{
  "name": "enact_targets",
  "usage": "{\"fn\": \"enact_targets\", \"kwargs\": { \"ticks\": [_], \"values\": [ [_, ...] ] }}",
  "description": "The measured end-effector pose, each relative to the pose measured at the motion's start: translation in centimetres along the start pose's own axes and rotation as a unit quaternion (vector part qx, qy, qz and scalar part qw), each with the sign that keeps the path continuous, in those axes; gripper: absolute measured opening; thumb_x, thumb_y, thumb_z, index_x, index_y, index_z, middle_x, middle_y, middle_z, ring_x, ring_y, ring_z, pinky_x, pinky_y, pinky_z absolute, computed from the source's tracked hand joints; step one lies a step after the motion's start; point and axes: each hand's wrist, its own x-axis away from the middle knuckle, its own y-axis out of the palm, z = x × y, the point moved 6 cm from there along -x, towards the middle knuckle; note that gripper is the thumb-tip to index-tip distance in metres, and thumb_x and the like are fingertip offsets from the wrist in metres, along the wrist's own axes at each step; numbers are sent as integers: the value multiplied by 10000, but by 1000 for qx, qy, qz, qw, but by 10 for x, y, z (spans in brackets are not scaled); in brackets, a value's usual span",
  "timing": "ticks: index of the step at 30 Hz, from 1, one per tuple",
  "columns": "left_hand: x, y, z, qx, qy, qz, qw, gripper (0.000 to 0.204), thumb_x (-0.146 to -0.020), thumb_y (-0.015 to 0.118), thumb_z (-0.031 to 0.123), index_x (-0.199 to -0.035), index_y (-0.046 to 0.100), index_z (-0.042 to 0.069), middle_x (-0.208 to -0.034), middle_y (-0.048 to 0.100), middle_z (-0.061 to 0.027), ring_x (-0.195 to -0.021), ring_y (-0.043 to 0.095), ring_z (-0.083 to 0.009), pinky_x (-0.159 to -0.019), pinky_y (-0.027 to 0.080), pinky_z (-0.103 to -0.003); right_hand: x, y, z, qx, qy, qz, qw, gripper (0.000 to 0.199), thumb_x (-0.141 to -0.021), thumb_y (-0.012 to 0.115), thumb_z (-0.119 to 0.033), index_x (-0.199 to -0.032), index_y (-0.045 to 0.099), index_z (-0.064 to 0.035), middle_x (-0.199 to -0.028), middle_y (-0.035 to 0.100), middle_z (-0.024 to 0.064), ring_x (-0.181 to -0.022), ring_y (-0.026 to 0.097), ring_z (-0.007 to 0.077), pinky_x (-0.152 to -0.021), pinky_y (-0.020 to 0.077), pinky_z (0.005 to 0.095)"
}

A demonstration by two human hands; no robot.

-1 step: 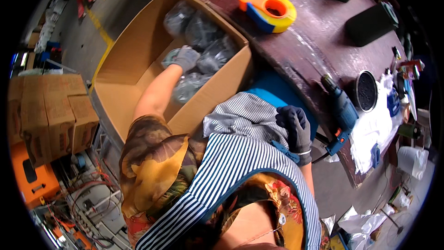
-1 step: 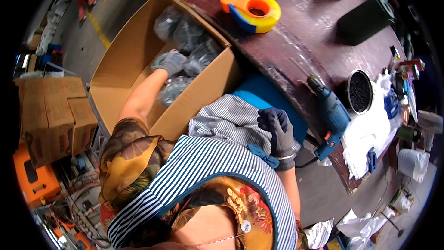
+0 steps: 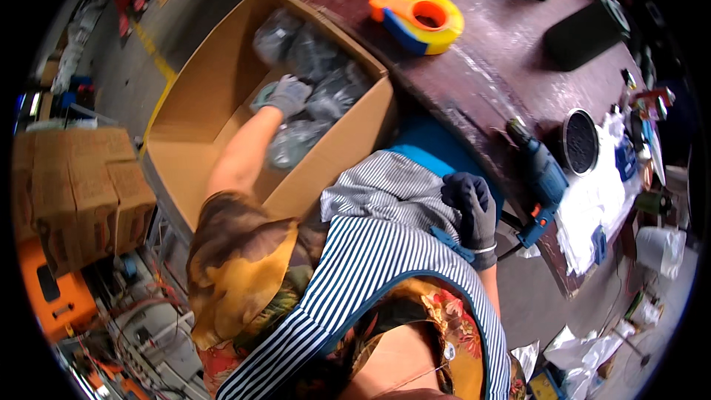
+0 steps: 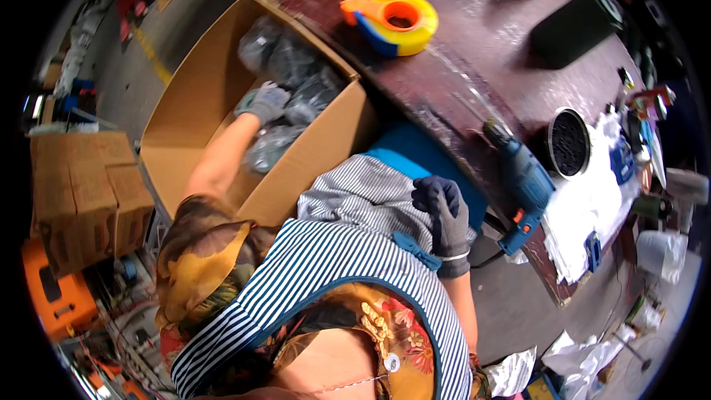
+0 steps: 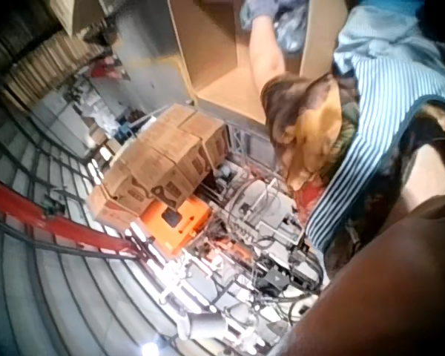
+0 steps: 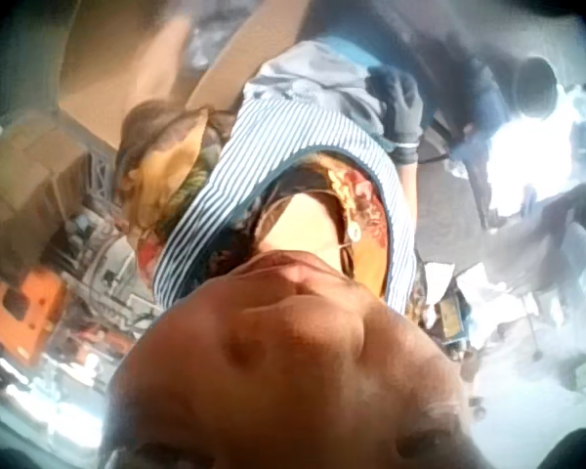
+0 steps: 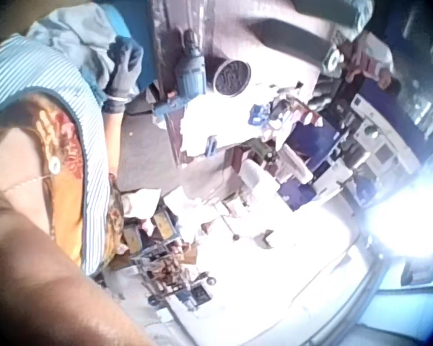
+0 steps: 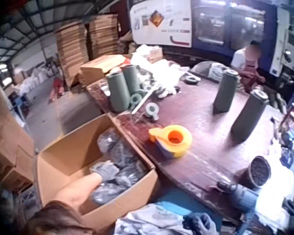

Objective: The person assembles multiple green plastic sprayers by attaching a wooden handle and a screw with a drill, then placing each completed sprayer into a plastic bag and then into a cardboard box.

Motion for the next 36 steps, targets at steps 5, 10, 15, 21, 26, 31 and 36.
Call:
{"fn": "enact_targets", "kwargs": {
  "ticks": [5, 10, 15, 21, 26, 31, 36],
  "values": [
    [26, -151, -24, 0, 57, -135, 989, 733, -796, 742, 447, -1447, 523, 193, -1424, 565, -121, -1306, 552, -301, -1037, 480, -471, 58, -64, -50, 116, -128, 170, 970, 300, -968, 647, -66, -1252, 607, 24, -1181, 678, 100, -1004, 639, 154, -921, 504, 292],
    [-39, -505, 149, 135, 241, 453, 848, 604, -888, 713, 342, -1411, 531, 101, -1320, 603, -136, -1170, 601, -362, -997, 490, -426, 100, -157, -76, 601, -193, 478, 611, 791, -815, 785, -446, -1436, 501, -47, -1146, 565, 178, -1045, 554, 367, -895, 461, 475],
    [-136, -654, 323, 265, 68, 438, 856, 938, -772, 713, 639, -1472, 471, 64, -1497, 451, -226, -1315, 509, -394, -1076, 396, -611, 81, -168, -53, 623, -95, 423, 651, 999, -762, 795, -472, -1546, 354, -38, -1170, 572, 201, -1035, 583, 391, -911, 483, 477],
    [-170, -643, 326, 269, 180, 431, 842, 612, -747, 756, 463, -1218, 605, 102, -1138, 677, -219, -1010, 687, -341, -870, 542, -443, 99, -174, -59, 516, -74, 443, 730, 1043, -731, 805, -384, -1580, 288, -65, -1203, 555, 235, -975, 639, 415, -820, 549, 466],
    [7, -524, 185, 658, 270, 275, 647, 636, -956, 669, 162, -1518, 417, 1, -1441, 552, -159, -1284, 571, -253, -1087, 460, -374, 132, -189, -50, 528, -84, 456, 712, 1010, -754, 792, -384, -1573, 304, -53, -1204, 561, 258, -1008, 650, 419, -828, 557, 461],
    [56, -294, 185, 840, 135, 87, 519, 696, -981, 661, 267, -1556, 346, 34, -1526, 459, -111, -1339, 489, -204, -1167, 345, -343, 133, -193, -47, 541, -119, 442, 705, 978, -772, 788, -364, -1559, 317, -25, -1192, 563, 255, -1011, 639, 415, -830, 550, 465],
    [59, -205, 264, 788, 223, 45, 572, 1138, -773, 842, 319, -1630, 132, 86, -1624, 310, -89, -1468, 338, -223, -1198, 284, -361, 135, -194, -41, 546, -101, 452, 698, 984, -790, 783, -376, -1568, 293, -25, -1186, 569, 236, -1019, 632, 397, -829, 547, 458]
  ]
}}
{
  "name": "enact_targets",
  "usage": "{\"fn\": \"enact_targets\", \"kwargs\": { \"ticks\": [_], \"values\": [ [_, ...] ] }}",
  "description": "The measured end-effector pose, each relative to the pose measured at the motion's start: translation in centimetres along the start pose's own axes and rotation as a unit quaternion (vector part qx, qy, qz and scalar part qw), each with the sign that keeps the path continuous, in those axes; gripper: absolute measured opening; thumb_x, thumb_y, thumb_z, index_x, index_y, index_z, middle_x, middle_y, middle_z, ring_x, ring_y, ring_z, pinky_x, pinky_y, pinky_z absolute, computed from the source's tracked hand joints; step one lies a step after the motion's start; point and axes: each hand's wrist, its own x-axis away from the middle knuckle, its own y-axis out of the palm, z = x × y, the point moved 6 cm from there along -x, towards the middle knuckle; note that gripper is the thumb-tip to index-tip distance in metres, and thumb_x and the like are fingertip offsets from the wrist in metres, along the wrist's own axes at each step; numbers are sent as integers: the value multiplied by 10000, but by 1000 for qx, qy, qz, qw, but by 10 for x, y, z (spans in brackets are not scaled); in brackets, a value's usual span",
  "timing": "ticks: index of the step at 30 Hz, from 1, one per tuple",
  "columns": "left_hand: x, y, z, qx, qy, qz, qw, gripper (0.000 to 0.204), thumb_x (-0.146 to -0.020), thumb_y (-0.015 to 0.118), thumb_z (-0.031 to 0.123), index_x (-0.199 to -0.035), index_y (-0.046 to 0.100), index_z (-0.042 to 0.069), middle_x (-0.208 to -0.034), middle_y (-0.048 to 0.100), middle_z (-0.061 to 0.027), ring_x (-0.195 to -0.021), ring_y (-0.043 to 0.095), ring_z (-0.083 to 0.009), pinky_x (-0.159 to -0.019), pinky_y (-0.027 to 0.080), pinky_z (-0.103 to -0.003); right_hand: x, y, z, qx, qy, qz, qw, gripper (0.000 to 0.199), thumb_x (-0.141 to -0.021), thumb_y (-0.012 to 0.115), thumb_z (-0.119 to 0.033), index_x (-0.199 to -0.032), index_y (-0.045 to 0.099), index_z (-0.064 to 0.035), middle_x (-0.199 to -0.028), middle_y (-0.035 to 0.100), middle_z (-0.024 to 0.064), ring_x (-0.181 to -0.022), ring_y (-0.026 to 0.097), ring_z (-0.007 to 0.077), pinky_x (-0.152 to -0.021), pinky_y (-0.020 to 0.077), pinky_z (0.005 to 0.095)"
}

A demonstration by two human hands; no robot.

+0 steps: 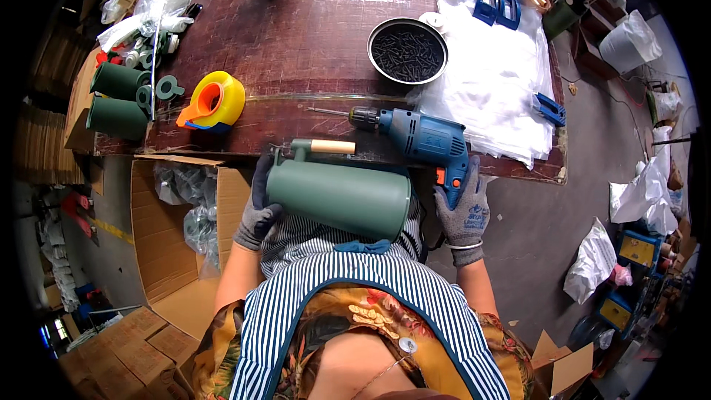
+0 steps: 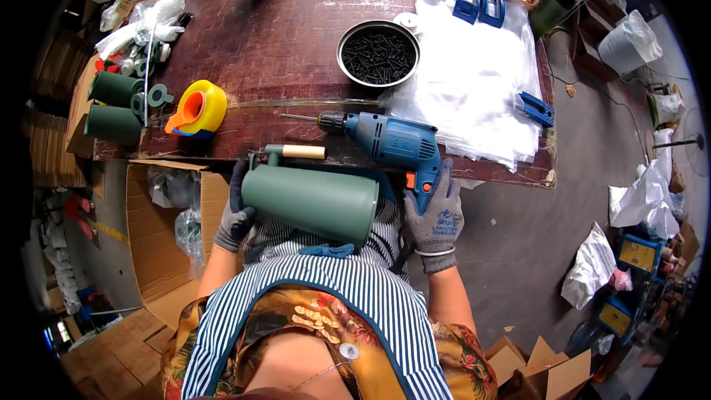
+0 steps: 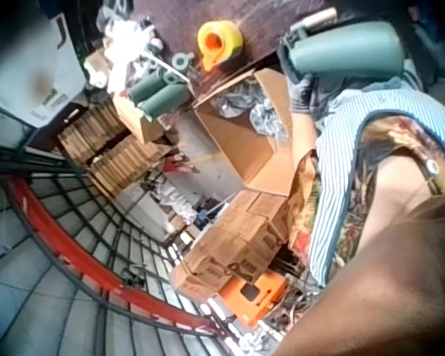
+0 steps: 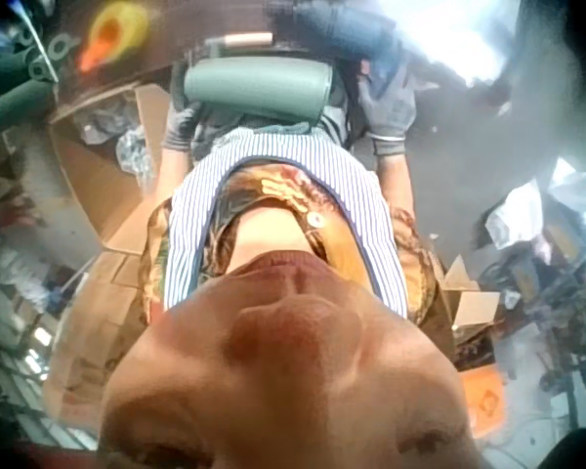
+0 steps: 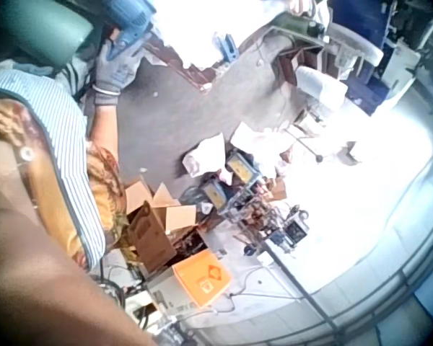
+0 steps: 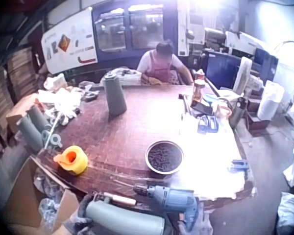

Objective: The person assembles multiple green plastic sprayers by attaching a wooden handle and a screw with a drill, then placing each completed sprayer into a plastic bag and then into a cardboard box.

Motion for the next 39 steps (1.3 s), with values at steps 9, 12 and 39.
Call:
{"fn": "enact_targets", "kwargs": {
  "ticks": [9, 12, 39],
  "values": [
    [-89, -8, 112, -573, 32, -107, 812, 878, -708, 877, 307, -1454, 498, 39, -1373, 589, -193, -1288, 566, -334, -1096, 442, -417, 10, 7, -1, 25, 0, 0, 1000, 1040, -809, 766, -435, -1588, 225, -8, -1179, 570, 217, -996, 634, 377, -808, 562, 434],
    [-184, 95, 158, -455, 196, 26, 868, 501, -905, 726, 136, -1364, 577, 0, -1233, 697, -141, -1174, 661, -239, -1023, 498, -376, 9, 10, 3, 22, 12, -18, 1000, 1048, -810, 763, -446, -1588, 221, 0, -1167, 571, 209, -981, 635, 363, -789, 564, 420],
    [-255, 103, 97, -200, 142, 21, 969, 327, -973, 484, -32, -1238, 669, 12, -1135, 711, -83, -1008, 673, -132, -905, 566, -281, 11, 26, 34, -375, 112, -46, 919, 921, -771, 817, -144, -1543, 332, -13, -1494, 480, 183, -1336, 511, 278, -1097, 425, 378]
  ]
}}
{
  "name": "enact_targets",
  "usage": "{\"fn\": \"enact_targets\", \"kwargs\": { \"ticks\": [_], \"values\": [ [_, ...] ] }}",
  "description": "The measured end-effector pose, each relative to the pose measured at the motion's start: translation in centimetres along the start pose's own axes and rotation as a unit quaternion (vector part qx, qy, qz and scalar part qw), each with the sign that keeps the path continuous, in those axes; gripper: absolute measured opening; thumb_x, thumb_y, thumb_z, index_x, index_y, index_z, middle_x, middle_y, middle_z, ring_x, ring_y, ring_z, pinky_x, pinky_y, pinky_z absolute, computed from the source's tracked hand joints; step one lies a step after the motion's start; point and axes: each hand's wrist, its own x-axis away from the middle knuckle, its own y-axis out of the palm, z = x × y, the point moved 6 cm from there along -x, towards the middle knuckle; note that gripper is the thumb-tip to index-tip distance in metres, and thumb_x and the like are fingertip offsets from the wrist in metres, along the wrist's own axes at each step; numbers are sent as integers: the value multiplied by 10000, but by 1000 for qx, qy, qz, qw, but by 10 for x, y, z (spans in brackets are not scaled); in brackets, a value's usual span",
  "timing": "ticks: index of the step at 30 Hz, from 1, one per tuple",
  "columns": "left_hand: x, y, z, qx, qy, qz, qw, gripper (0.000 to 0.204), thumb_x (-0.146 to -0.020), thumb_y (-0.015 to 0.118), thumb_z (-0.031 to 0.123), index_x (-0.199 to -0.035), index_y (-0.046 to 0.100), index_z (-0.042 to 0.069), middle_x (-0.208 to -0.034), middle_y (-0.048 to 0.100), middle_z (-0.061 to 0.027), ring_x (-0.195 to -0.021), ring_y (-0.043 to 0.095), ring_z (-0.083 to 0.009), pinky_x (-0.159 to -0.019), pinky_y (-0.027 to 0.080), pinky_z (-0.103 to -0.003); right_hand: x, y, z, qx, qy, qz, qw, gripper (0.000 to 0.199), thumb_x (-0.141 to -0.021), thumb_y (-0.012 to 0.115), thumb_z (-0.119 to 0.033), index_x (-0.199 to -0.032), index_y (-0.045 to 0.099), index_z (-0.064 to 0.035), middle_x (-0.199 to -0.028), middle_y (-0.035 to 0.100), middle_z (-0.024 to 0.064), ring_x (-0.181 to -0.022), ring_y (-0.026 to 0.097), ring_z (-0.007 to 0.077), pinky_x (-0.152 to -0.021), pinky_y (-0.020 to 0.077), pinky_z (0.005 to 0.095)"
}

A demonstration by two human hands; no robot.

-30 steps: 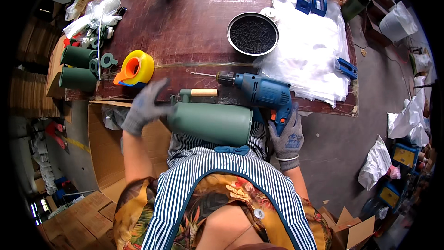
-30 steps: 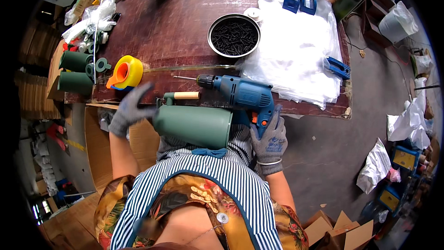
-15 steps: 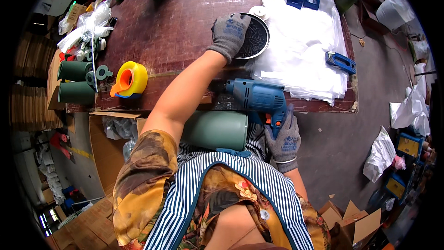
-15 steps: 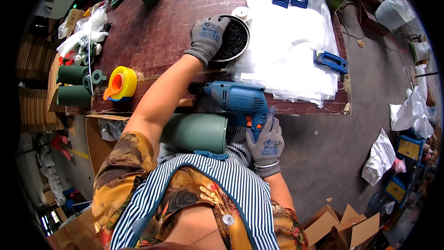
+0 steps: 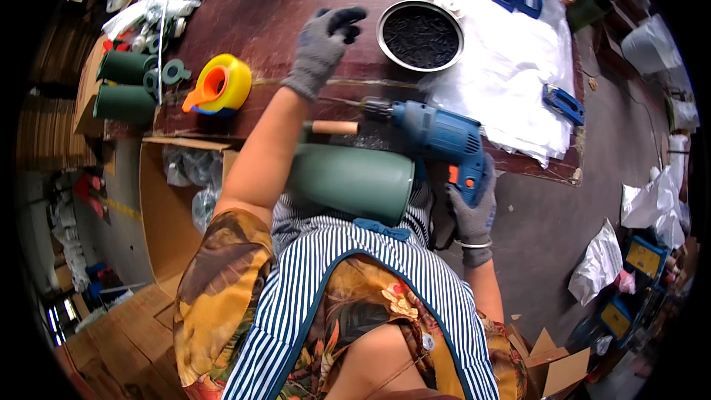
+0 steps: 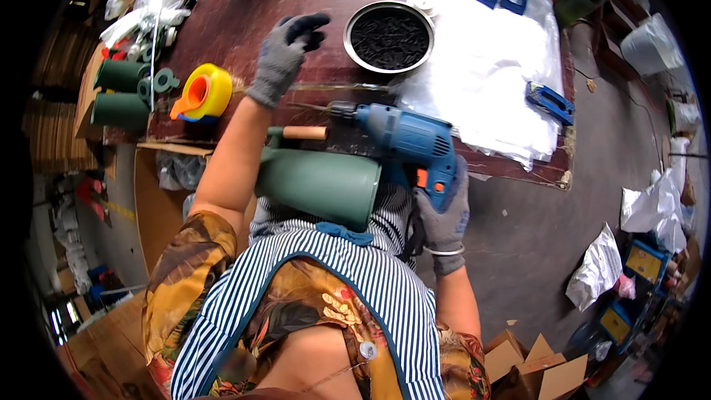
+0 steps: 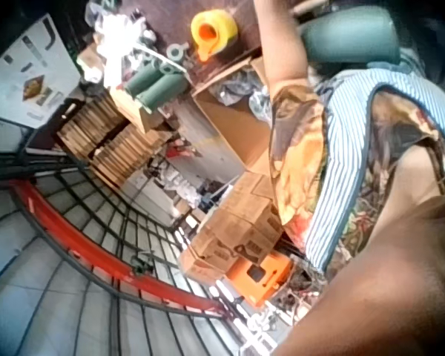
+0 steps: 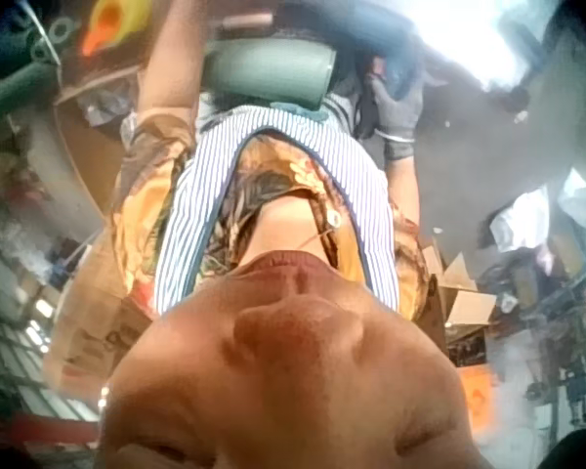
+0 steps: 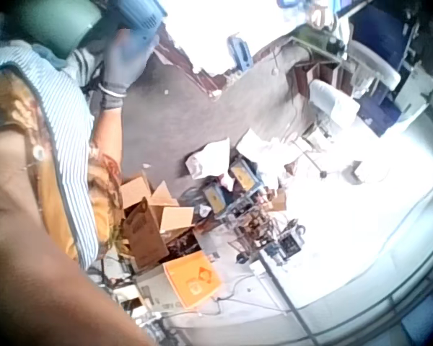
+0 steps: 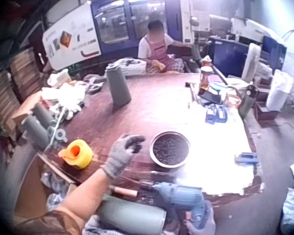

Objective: The person assembles multiple green plastic sprayers by attaching a wooden handle and a screw with a drill, then placing each completed sprayer into a plastic bag and then into a cardboard box.

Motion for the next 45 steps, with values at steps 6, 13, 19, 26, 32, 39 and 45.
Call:
{"fn": "enact_targets", "kwargs": {
  "ticks": [6, 13, 19, 26, 32, 39, 45],
  "values": [
    [101, -61, -65, 49, -330, -153, 930, 318, -985, 443, -21, -1148, 708, 46, -962, 690, -18, -797, 598, -77, -715, 499, -212, 26, -10, -14, -33, 62, 20, 997, 818, -818, 775, -22, -1521, 359, -73, -1234, 579, 80, -882, 612, 101, -712, 547, 241],
    [106, -52, -82, 21, -257, -187, 948, 291, -938, 486, -24, -1099, 717, 47, -929, 674, 2, -812, 580, -80, -741, 472, -215, 31, -4, -24, -86, 167, 10, 982, 805, -840, 761, -25, -1522, 349, -143, -1127, 599, 71, -708, 616, 114, -556, 519, 244],
    [94, -45, -64, -101, -142, -185, 967, 289, -888, 516, -37, -1076, 725, 31, -977, 689, -37, -867, 604, -117, -810, 502, -270, 34, -4, -19, -74, 158, 17, 984, 799, -843, 764, -45, -1520, 348, -131, -1126, 596, 70, -713, 612, 111, -563, 524, 248],
    [93, -45, -63, -71, -81, -232, 967, 297, -834, 568, -5, -1080, 727, 38, -1068, 704, -85, -966, 646, -205, -923, 509, -355, 32, -3, -25, -70, 141, 3, 988, 737, -864, 746, -51, -1496, 370, -87, -1125, 603, 79, -826, 624, 121, -668, 552, 259],
    [87, -47, -67, -238, 45, -256, 936, 331, -862, 618, 13, -1182, 696, 44, -1177, 687, -84, -1109, 624, -176, -994, 499, -329, 17, -8, 38, -340, 308, -113, 882, 606, -1040, 491, -505, -1426, 471, -38, -1160, 668, 162, -911, 707, 268, -754, 603, 365],
    [134, -66, -50, -82, -23, -97, 992, 531, -888, 755, 202, -1376, 570, 105, -1326, 595, -80, -1211, 584, -237, -1064, 468, -392, 14, 3, 32, -528, 371, -178, 743, 622, -1042, 478, -506, -1374, 513, 19, -1136, 695, 218, -745, 665, 263, -627, 549, 327],
    [146, -78, -36, -276, -11, -192, 942, 441, -765, 778, 177, -1196, 710, 114, -1145, 623, -92, -1135, 585, -297, -1023, 456, -402, 16, -61, 39, -481, 416, -186, 749, 626, -1044, 460, -509, -1354, 524, 31, -1107, 690, 226, -658, 640, 247, -575, 535, 313]
  ]
}}
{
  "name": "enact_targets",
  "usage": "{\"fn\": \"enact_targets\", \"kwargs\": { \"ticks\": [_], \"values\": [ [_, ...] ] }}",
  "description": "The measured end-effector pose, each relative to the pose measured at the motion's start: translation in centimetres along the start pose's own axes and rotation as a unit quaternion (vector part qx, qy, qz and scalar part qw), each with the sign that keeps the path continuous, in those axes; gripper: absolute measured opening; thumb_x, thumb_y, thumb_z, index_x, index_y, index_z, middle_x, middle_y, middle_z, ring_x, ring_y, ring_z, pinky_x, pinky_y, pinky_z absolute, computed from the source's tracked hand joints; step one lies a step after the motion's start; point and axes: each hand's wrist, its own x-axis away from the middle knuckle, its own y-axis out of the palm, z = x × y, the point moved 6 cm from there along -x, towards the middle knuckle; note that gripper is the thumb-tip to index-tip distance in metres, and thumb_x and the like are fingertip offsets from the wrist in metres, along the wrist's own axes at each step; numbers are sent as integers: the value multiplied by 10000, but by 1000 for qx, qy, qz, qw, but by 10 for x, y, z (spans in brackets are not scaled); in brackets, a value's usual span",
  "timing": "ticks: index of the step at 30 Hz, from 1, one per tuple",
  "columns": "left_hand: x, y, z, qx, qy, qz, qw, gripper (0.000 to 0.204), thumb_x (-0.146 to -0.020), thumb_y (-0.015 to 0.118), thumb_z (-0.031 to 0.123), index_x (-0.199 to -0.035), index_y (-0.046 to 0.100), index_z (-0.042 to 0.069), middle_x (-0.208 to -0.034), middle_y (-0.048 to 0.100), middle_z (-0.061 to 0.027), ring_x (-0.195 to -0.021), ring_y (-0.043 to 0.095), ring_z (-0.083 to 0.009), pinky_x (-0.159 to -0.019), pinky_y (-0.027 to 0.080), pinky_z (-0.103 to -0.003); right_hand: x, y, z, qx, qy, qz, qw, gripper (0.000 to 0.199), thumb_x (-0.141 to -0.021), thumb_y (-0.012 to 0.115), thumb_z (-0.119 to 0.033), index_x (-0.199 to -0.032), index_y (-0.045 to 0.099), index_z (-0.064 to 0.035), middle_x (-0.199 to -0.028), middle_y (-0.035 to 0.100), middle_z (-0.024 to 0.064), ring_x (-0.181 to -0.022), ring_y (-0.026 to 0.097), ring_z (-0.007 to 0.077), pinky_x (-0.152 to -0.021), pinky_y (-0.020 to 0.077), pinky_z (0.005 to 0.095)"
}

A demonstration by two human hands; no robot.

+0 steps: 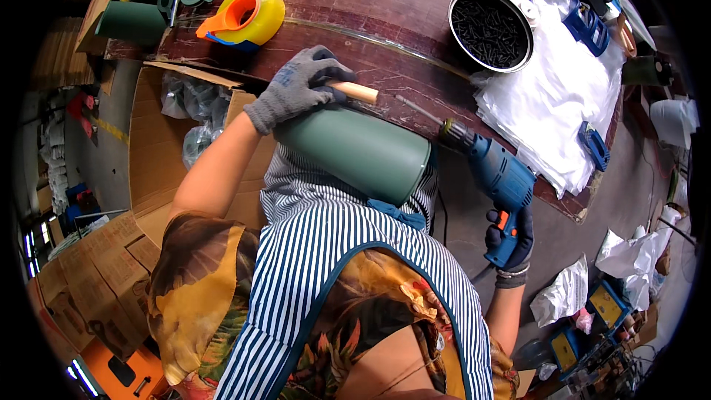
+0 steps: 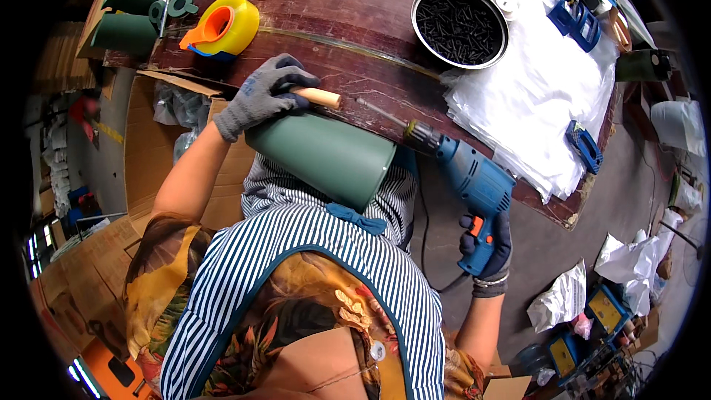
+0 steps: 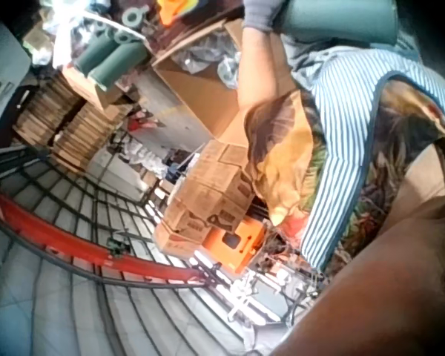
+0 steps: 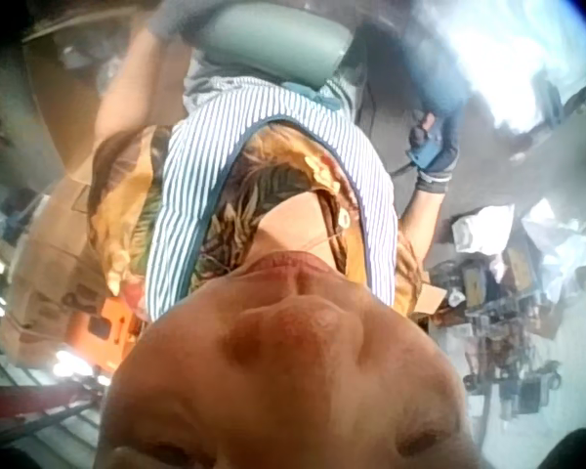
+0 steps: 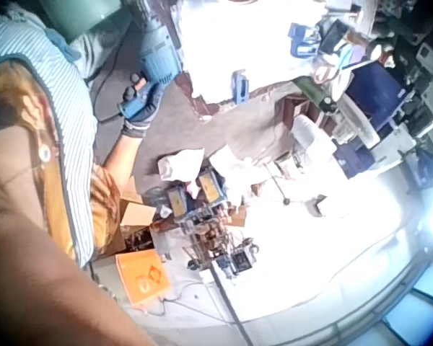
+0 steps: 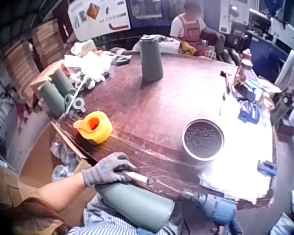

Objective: The person assembles multiple green plastic sprayers by attaching a wooden handle and a screw with a drill, then placing each completed sprayer into a plastic bag and then into a cardboard box.

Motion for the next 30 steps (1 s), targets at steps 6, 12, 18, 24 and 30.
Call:
{"fn": "enact_targets", "kwargs": {
  "ticks": [6, 12, 18, 24, 30],
  "values": [
    [-4, 4, 9, 146, -20, -46, 988, 502, -795, 713, 86, -1292, 647, 63, -1305, 654, -105, -1230, 608, -255, -1084, 445, -376, 3, -1, -21, 36, 42, 28, 998, 619, -1049, 443, -510, -1350, 522, 25, -1073, 691, 230, -628, 660, 264, -554, 552, 305],
    [-7, 10, 3, 200, -16, -82, 976, 476, -811, 659, 17, -1287, 637, 29, -1290, 675, -101, -1229, 614, -235, -1098, 438, -372, 4, 2, -28, 12, 72, 40, 997, 635, -1056, 414, -521, -1357, 511, 29, -1077, 683, 245, -653, 685, 292, -570, 587, 320],
    [-5, 15, -4, 281, -63, -80, 954, 496, -825, 645, 5, -1319, 601, 14, -1300, 641, -118, -1245, 591, -232, -1106, 435, -379, -20, 30, -27, 42, 90, 40, 994, 609, -1059, 424, -503, -1336, 522, 30, -1056, 690, 237, -619, 681, 269, -524, 569, 297],
    [-4, 14, -12, 303, -81, -80, 946, 501, -825, 649, 13, -1322, 589, -3, -1301, 618, -123, -1256, 577, -227, -1116, 427, -376, -34, 60, -28, 78, 86, 55, 992, 597, -1069, 418, -474, -1385, 480, 29, -1072, 687, 242, -612, 672, 246, -500, 547, 282],
    [-4, 13, -13, 270, -73, -77, 957, 489, -838, 657, 53, -1322, 599, 13, -1279, 630, -117, -1239, 582, -227, -1109, 429, -375, -35, 54, -30, 108, 75, 16, 991, 609, -1047, 493, -457, -1374, 485, 56, -1124, 680, 252, -659, 694, 240, -536, 568, 288]
  ]
}}
